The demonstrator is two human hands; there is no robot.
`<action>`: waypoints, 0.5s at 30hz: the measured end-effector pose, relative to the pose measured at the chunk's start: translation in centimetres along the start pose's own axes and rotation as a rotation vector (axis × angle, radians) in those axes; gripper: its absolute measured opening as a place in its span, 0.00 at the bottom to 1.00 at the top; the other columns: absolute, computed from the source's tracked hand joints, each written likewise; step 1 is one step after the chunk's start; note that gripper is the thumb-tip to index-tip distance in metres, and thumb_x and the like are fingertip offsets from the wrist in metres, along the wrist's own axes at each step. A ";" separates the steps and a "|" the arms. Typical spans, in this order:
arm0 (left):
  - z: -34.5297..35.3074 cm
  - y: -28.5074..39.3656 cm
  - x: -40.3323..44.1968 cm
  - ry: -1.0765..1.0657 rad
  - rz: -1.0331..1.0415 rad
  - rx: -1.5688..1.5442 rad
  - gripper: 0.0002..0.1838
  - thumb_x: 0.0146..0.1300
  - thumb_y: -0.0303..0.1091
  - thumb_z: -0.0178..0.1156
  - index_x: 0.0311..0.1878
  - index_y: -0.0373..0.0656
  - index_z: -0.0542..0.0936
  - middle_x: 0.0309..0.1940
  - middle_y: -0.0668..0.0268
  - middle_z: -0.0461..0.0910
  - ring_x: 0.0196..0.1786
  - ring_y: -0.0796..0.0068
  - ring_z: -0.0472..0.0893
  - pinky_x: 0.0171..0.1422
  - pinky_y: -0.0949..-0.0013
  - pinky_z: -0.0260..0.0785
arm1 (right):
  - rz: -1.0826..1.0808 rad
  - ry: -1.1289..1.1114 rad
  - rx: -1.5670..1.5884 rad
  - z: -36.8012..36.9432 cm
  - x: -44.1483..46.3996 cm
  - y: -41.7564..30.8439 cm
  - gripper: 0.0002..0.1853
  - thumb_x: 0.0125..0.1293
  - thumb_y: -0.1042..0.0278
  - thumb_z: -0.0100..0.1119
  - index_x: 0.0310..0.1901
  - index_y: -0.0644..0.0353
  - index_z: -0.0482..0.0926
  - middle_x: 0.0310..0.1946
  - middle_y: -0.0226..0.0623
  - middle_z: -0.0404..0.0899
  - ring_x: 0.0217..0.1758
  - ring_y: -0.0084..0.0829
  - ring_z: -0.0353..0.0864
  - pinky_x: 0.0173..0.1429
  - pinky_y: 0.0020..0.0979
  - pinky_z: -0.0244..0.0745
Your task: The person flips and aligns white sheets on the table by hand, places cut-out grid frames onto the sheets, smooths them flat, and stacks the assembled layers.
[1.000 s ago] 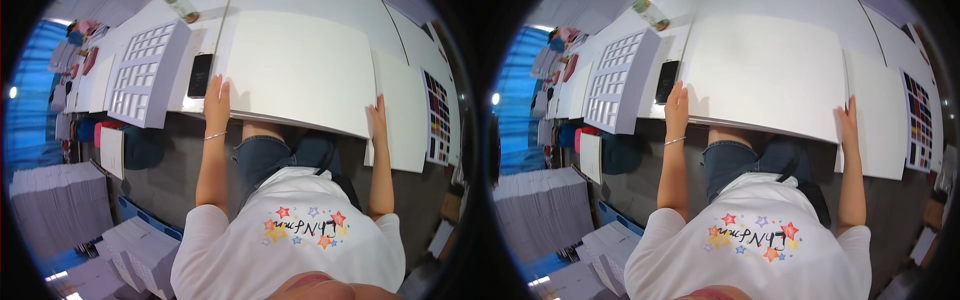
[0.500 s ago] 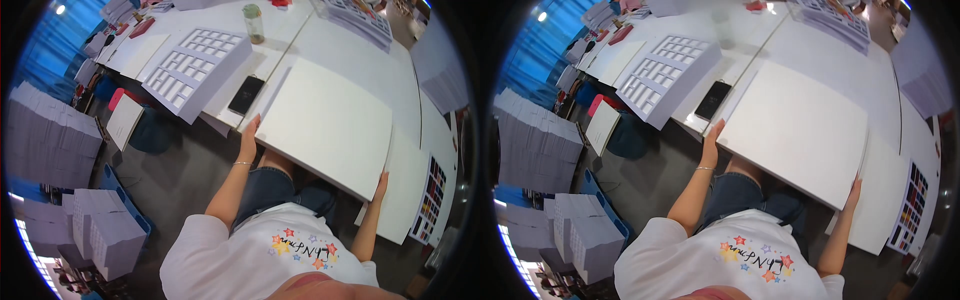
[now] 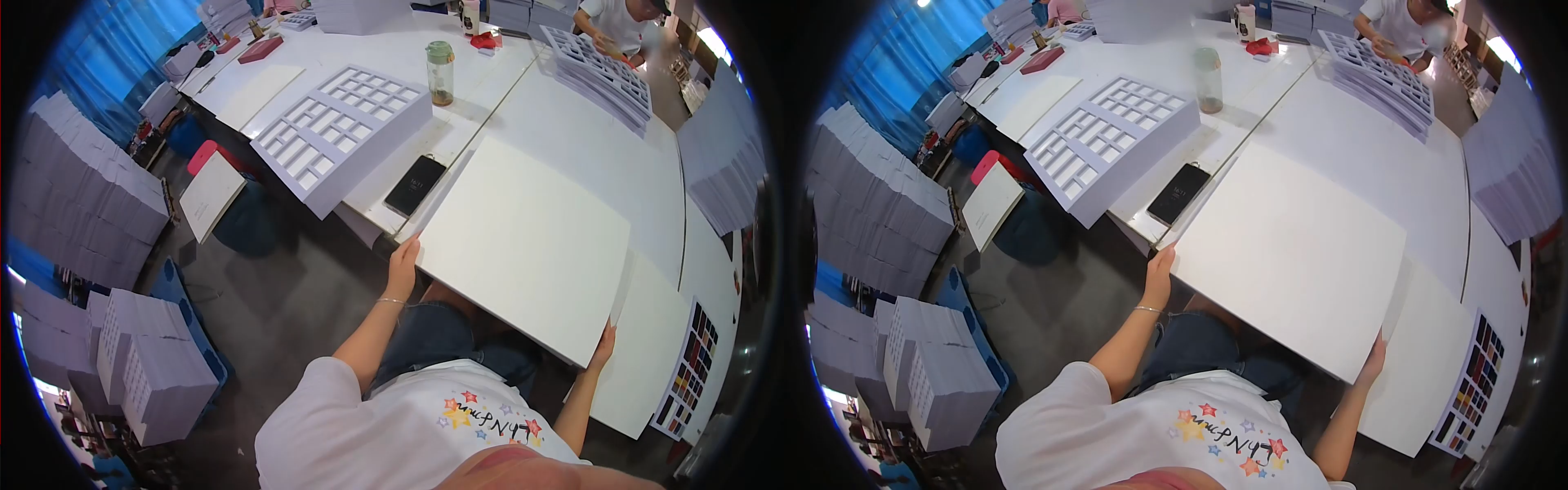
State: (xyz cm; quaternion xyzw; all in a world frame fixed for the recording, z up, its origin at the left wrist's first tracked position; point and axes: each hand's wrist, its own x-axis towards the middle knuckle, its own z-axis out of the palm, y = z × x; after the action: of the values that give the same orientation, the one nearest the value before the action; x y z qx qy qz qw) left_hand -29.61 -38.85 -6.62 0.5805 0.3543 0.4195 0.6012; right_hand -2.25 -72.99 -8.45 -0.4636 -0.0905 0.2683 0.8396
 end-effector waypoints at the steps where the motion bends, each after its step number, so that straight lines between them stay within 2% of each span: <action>1: 0.0 -0.1 -0.1 0.004 0.018 0.017 0.21 0.67 0.39 0.47 0.53 0.30 0.73 0.48 0.60 0.76 0.52 0.75 0.72 0.59 0.74 0.59 | -0.026 -0.022 -0.049 -0.4 0.2 -0.1 0.28 0.70 0.56 0.27 0.64 0.68 0.58 0.60 0.45 0.65 0.61 0.39 0.65 0.65 0.36 0.60; 6: -0.2 -0.5 -0.2 0.002 0.042 0.026 0.19 0.66 0.35 0.47 0.54 0.32 0.72 0.49 0.59 0.76 0.54 0.74 0.71 0.61 0.74 0.58 | -0.030 -0.020 -0.009 -0.8 0.4 0.2 0.29 0.68 0.55 0.30 0.64 0.67 0.57 0.61 0.44 0.64 0.62 0.39 0.65 0.65 0.36 0.59; 8: -0.4 -0.8 0.2 -0.009 0.146 0.102 0.18 0.65 0.32 0.48 0.55 0.34 0.72 0.51 0.57 0.74 0.55 0.70 0.72 0.60 0.73 0.60 | -0.044 -0.036 -0.034 -1.0 0.4 0.4 0.29 0.68 0.54 0.30 0.64 0.67 0.57 0.61 0.44 0.64 0.62 0.39 0.65 0.65 0.36 0.60; 11: -0.7 -0.2 0.5 -0.001 0.189 0.084 0.18 0.65 0.31 0.48 0.57 0.35 0.71 0.52 0.56 0.73 0.56 0.69 0.71 0.61 0.71 0.60 | -0.064 -0.030 -0.068 -0.2 0.2 -0.3 0.29 0.69 0.53 0.29 0.65 0.65 0.56 0.61 0.45 0.63 0.63 0.38 0.64 0.65 0.36 0.60; 12: -0.8 0.0 0.6 -0.002 0.196 0.072 0.18 0.65 0.31 0.48 0.57 0.35 0.70 0.53 0.56 0.73 0.56 0.69 0.71 0.61 0.71 0.60 | -0.048 0.051 -0.063 -0.2 0.3 -0.5 0.29 0.69 0.53 0.29 0.65 0.65 0.56 0.61 0.45 0.63 0.63 0.38 0.64 0.65 0.36 0.60; 14: -0.7 0.1 0.9 0.064 0.267 0.094 0.17 0.66 0.32 0.47 0.55 0.35 0.71 0.49 0.57 0.74 0.53 0.69 0.73 0.59 0.71 0.61 | -0.068 0.165 -0.115 -1.4 1.1 0.0 0.28 0.70 0.53 0.29 0.66 0.62 0.54 0.63 0.44 0.61 0.64 0.38 0.63 0.67 0.38 0.57; 15: -0.9 -0.8 1.2 0.208 0.252 0.090 0.17 0.67 0.34 0.46 0.53 0.35 0.72 0.47 0.60 0.74 0.51 0.72 0.72 0.59 0.72 0.61 | -0.111 0.174 -0.064 -1.6 2.0 -0.1 0.27 0.70 0.54 0.28 0.66 0.61 0.54 0.63 0.44 0.60 0.65 0.38 0.62 0.67 0.38 0.56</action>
State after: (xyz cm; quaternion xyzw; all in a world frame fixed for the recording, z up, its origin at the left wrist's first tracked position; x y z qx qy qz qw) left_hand -29.91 -37.40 -7.41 0.6002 0.3577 0.5331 0.4772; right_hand 0.08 -73.13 -9.48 -0.5059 -0.0511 0.1772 0.8426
